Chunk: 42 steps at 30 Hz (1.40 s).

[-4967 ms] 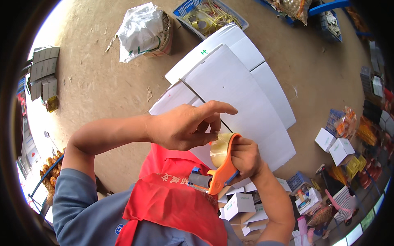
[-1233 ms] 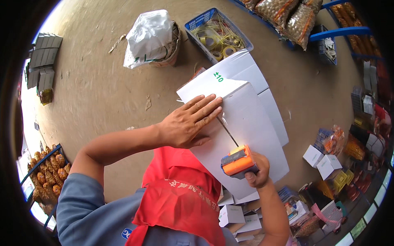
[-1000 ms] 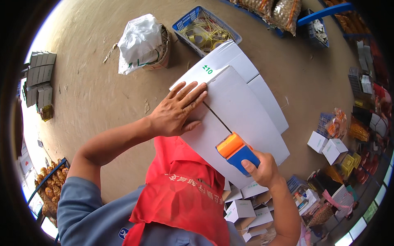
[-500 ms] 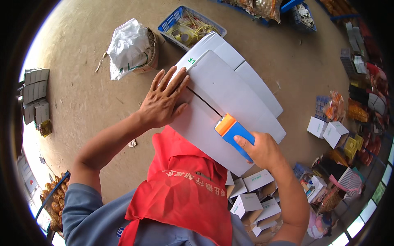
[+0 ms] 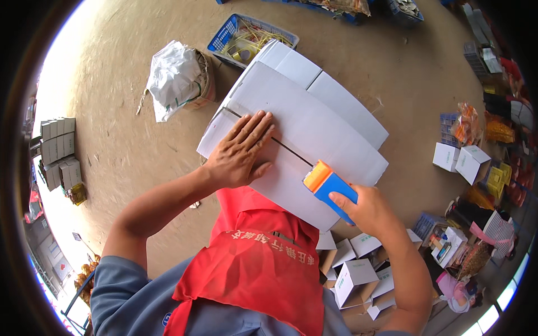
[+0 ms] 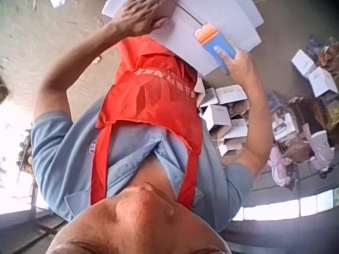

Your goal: The recorder assembles and tapes cardboard boxes for produce in a warehouse.

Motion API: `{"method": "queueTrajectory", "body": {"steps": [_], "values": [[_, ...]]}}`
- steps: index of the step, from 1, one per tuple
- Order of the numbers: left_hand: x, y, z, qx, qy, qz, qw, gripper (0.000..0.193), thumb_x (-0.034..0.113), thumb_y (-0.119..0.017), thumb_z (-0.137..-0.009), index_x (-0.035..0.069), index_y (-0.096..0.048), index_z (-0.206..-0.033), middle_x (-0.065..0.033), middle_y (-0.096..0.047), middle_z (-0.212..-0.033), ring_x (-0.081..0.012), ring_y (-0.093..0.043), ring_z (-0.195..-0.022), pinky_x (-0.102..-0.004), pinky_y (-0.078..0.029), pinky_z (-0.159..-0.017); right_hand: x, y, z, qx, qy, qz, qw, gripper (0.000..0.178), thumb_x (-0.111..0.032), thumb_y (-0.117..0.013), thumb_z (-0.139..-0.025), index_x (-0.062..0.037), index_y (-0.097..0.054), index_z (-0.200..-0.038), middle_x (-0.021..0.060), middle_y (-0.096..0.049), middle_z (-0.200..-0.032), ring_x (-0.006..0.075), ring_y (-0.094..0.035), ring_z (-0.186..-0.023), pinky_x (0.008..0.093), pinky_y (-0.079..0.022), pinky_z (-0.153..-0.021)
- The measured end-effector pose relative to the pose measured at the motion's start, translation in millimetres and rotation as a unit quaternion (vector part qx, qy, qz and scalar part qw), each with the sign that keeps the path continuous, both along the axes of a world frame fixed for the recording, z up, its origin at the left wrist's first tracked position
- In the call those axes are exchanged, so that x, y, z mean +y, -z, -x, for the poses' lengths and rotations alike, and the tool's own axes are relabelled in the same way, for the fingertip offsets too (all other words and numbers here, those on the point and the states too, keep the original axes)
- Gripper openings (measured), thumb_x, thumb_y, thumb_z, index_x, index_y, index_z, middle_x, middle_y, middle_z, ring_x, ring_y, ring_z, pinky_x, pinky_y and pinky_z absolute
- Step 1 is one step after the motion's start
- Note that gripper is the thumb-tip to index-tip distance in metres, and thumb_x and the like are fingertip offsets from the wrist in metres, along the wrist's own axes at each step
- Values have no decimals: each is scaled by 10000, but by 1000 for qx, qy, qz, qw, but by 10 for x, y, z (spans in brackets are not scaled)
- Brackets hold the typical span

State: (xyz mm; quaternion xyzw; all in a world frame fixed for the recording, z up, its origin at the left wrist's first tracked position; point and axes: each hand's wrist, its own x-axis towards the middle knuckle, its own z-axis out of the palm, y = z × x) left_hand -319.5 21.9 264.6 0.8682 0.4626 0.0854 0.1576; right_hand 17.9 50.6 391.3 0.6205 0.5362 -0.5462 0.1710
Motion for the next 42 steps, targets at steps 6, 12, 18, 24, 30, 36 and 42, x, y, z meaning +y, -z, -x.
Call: {"method": "queueTrajectory", "body": {"steps": [6, 12, 18, 24, 30, 36, 42], "values": [[50, -78, -80, 29, -7, 21, 999, 862, 534, -563, -1043, -45, -370, -1651, -226, -272, -1774, -338, -203, -1674, -480, -129, -1382, -155, -118, -436, 20, 19, -21, 999, 585, -533, -682, -1044, 49, -738, -1076, 111, -673, -703, 195, -698, -592, 356, -583, -581], [-5, -17, -55, 36, -9, 20, 999, 875, 524, -590, -1028, -45, -367, -1653, -230, -268, -1775, -342, -208, -1673, -478, -135, -1381, -57, -44, -455, 12, -18, -12, 1000, 612, -569, -654, -1047, 33, -724, -962, 112, -652, -647, 198, -699, -578, 363, -572, -580], [4, -127, -121, 16, -17, 11, 1000, 840, 446, -641, -1016, -47, -381, -1644, -230, -281, -1770, -348, -229, -1666, -483, -160, -1375, -22, 40, -427, -17, -44, -11, 999, 637, -590, -635, -1051, 10, -698, -846, 104, -652, -604, 214, -696, -544, 383, -569, -580], [-180, -179, -799, -66, 62, 38, 995, 832, 436, -677, -992, -50, -429, -1621, -213, -308, -1763, -323, -242, -1665, -474, -182, -1374, -19, 83, -473, -18, -50, -14, 998, 626, -585, -623, -1059, 6, -716, -875, 99, -652, -596, 222, -703, -546, 390, -568, -574], [-212, -74, -885, 17, 75, 45, 996, 839, 485, -648, -986, -38, -456, -1614, -182, -312, -1770, -302, -235, -1668, -465, -163, -1381, -278, 140, -981, 24, 20, -8, 999, 592, -547, -683, -1043, 31, -742, -1163, 140, -711, -723, 192, -697, -595, 391, -569, -594], [-212, -81, -925, 13, 72, 23, 997, 881, 393, -716, -903, -56, -446, -1612, -219, -334, -1753, -347, -286, -1650, -488, -201, -1363, -637, 301, -1985, 52, 44, -32, 997, 646, -596, -735, -993, 15, -753, -1204, 165, -762, -874, 217, -730, -774, 394, -594, -737], [-194, -81, -925, 29, 71, 25, 997, 862, 328, -711, -887, -36, -443, -1620, -216, -342, -1749, -346, -295, -1646, -488, -208, -1362, -758, 929, -2436, 95, 12, -54, 994, 764, -736, -730, -919, 8, -783, -1087, 149, -752, -817, 233, -734, -772, 388, -591, -756]]}}
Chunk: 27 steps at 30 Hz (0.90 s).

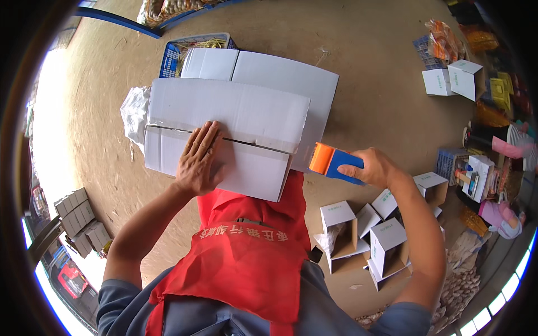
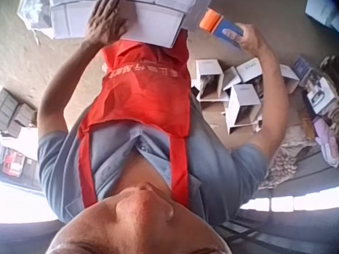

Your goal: The recorder assembles and tapes cardboard boxes for produce in a warehouse.

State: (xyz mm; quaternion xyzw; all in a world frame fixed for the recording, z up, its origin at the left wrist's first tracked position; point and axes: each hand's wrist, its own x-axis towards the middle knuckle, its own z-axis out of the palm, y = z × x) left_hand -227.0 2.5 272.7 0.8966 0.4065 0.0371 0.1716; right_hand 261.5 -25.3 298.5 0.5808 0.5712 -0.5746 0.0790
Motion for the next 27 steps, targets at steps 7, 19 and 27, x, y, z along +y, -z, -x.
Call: {"method": "queueTrajectory", "body": {"steps": [7, 19, 27], "values": [[-17, 63, 1, -28, 2, -28, 999, 865, 258, -719, -864, -44, -431, -1621, -235, -348, -1741, -382, -319, -1631, -527, -242, -1343, -196, 588, 36, -10, 36, -26, 999, 822, -825, -687, -883, -18, -798, -995, 123, -722, -728, 236, -711, -679, 388, -577, -725], [-7, 75, 19, -38, 20, -49, 998, 889, 264, -701, -845, -36, -416, -1632, -246, -346, -1738, -390, -305, -1635, -527, -215, -1355, 247, -3, 1028, -217, -25, -36, 975, 612, -613, -684, -999, -23, -791, -876, 141, -744, -708, 307, -779, -771, 475, -601, -752], [-39, 39, -11, -83, 42, -45, 995, 773, 250, -667, -929, -28, -445, -1615, -252, -366, -1723, -399, -324, -1622, -530, -227, -1347, -287, 1149, 1663, -351, -163, -117, 915, 272, -323, -646, -1004, -120, -825, -1033, 137, -831, -1078, 330, -811, -987, 522, -609, -748]]}}
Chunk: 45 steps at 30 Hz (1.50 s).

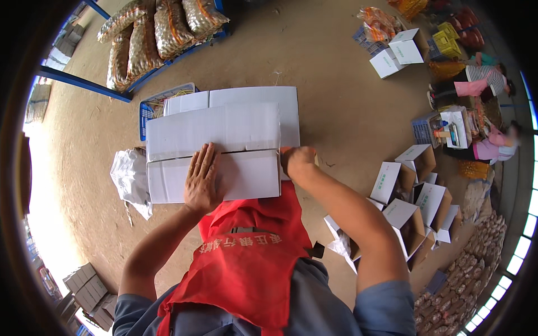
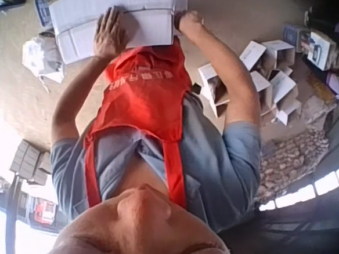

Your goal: The recorder assembles and tapes cardboard boxes for produce in a warehouse.

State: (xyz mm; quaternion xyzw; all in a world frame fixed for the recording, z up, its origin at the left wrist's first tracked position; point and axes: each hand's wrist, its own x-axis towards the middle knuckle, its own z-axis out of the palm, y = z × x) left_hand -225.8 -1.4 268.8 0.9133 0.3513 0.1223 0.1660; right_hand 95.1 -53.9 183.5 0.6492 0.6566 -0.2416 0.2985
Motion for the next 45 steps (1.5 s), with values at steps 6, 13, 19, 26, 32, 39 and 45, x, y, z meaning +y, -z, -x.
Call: {"method": "queueTrajectory", "body": {"steps": [6, 13, 19, 26, 32, 39, 45], "values": [[296, 43, 811, -100, -183, 3, 978, 761, 163, -669, -954, -7, -378, -1637, -300, -323, -1722, -475, -337, -1587, -554, -260, -1314, -191, 647, 31, 51, 488, -87, 867, 614, -590, -543, -1056, -39, -812, -1031, 209, -813, -1050, 352, -801, -1003, 488, -594, -940], [1260, 847, 2063, -402, -471, 556, 555, 423, 435, -530, -1075, 86, -718, -1223, -57, -718, -1112, -175, -666, -1005, -393, -576, -867, 560, 156, 242, 118, 518, -254, 808, 586, -533, -566, -1074, 10, -775, -1007, 289, -774, -1004, 444, -773, -980, 548, -592, -840], [1170, -139, 2051, -639, -250, 491, 536, 684, 562, -382, -1082, 32, -632, -1433, -131, -726, -1355, -305, -683, -1241, -451, -508, -1110, 783, -774, 379, 381, 469, -559, 568, 466, -410, -571, -1123, 53, -620, -1111, 285, -735, -938, 353, -746, -861, 443, -563, -758], [1492, -612, 2258, -509, -152, 378, 758, 577, 475, -415, -1132, 21, -597, -1437, -124, -717, -1253, -257, -692, -1159, -451, -545, -1038, 598, -1299, 273, 485, 408, -493, 596, 449, -360, -578, -1119, 63, -708, -1040, 102, -765, -904, 188, -725, -874, 375, -580, -783], [1515, 362, 2116, -559, -152, 479, 659, 595, 522, -493, -1114, 42, -605, -1449, -80, -708, -1303, -223, -683, -1154, -395, -560, -1007, 588, -45, 265, 581, 566, -379, 446, 352, -282, -524, -1110, 25, -686, -1175, 138, -746, -1055, 214, -726, -878, 402, -586, -736], [1343, 885, 2068, -523, -218, 598, 567, 632, 561, -404, -1143, 46, -613, -1444, -70, -727, -1234, -192, -705, -1072, -349, -581, -938, 326, 513, 369, 524, 682, -297, 416, 368, -288, -651, -1079, 70, -711, -1135, 112, -753, -961, 193, -716, -740, 394, -570, -647], [1486, 499, 2113, -483, -117, 664, 559, 664, 550, -449, -1141, 32, -540, -1546, -106, -700, -1372, -209, -696, -1182, -358, -564, -1021, 262, 247, 295, 477, 675, -244, 507, 369, -295, -647, -1084, 54, -743, -1158, 90, -763, -969, 175, -733, -760, 367, -574, -664]]}}
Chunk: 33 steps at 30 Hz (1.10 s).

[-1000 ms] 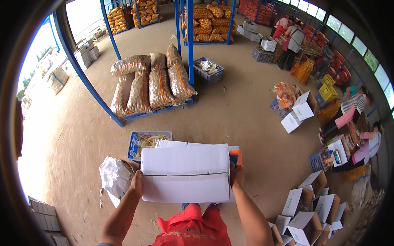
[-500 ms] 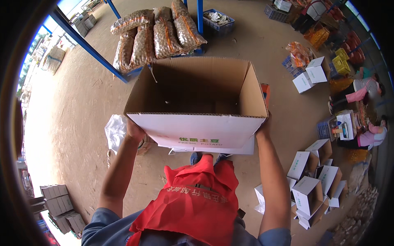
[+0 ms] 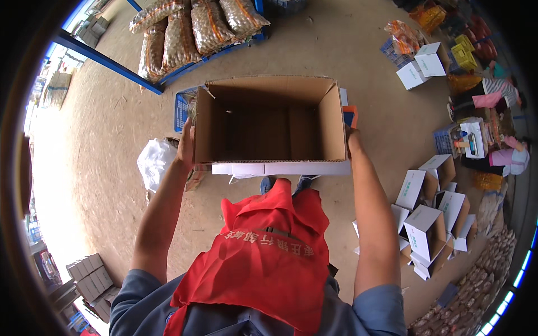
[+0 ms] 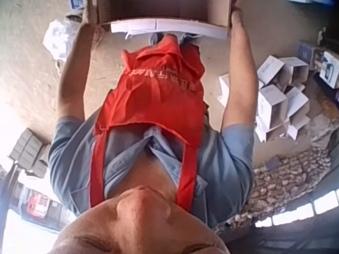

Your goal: The recorder assembles and tapes cardboard boxes for produce in a warehouse.

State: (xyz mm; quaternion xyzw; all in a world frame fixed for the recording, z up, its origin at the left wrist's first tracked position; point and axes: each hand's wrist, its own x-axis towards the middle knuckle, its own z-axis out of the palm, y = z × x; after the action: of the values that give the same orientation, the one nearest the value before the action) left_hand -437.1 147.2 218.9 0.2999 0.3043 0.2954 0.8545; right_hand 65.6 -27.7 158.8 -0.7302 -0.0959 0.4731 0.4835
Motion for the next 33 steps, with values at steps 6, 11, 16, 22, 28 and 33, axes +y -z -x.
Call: {"method": "queueTrajectory", "body": {"steps": [6, 11, 16, 22, 28, 33], "values": [[-117, -68, -10, 308, 63, -183, 932, 642, 372, -625, -1074, 33, -478, -1599, -116, -640, -1470, -230, -599, -1345, -381, -445, -1166, -24, 203, 10, -178, 1, -11, 984, 407, -296, -601, -1102, 85, -723, -1178, 145, -778, -1001, 280, -750, -866, 429, -567, -799], [-202, 78, -77, 291, 52, -116, 948, 584, 248, -658, -1019, 20, -518, -1538, -116, -647, -1453, -243, -592, -1346, -394, -436, -1166, -28, 268, 230, -307, -41, 62, 949, 500, -363, -586, -1110, 124, -685, -1156, 330, -758, -1064, 496, -732, -1038, 525, -532, -899], [-265, 127, -303, 492, 82, -249, 830, 586, 253, -657, -987, 4, -521, -1500, -189, -720, -1316, -304, -673, -1242, -400, -487, -1096, 52, 73, 477, -414, -110, 94, 899, 451, -345, -623, -1078, 103, -680, -1075, 371, -729, -1058, 537, -708, -1043, 562, -533, -890], [-5, 69, 44, 425, 89, -153, 888, 376, 228, -629, -1015, -26, -730, -1273, -68, -773, -1076, -164, -714, -932, -360, -564, -842, -164, -355, 122, -213, -70, 18, 974, 444, -330, -587, -1092, 90, -712, -1169, 198, -790, -1080, 334, -766, -1016, 435, -564, -873], [167, -4, 391, 384, 122, -96, 910, 309, 146, -665, -981, -46, -737, -1212, -99, -767, -1047, -188, -743, -898, -355, -595, -793, -880, -383, -76, -128, 1, -57, 990, 530, -396, -524, -1138, 84, -693, -1282, 168, -800, -1104, 251, -778, -1008, 363, -584, -940], [427, -338, 490, 256, 104, -4, 961, 328, 106, -613, -1004, -114, -682, -1237, -208, -758, -1165, -308, -785, -995, -463, -659, -839, -1846, 361, -177, -190, 52, -13, 980, 543, -434, -508, -1134, 79, -685, -1145, 186, -807, -983, 266, -803, -832, 369, -623, -814]]}}
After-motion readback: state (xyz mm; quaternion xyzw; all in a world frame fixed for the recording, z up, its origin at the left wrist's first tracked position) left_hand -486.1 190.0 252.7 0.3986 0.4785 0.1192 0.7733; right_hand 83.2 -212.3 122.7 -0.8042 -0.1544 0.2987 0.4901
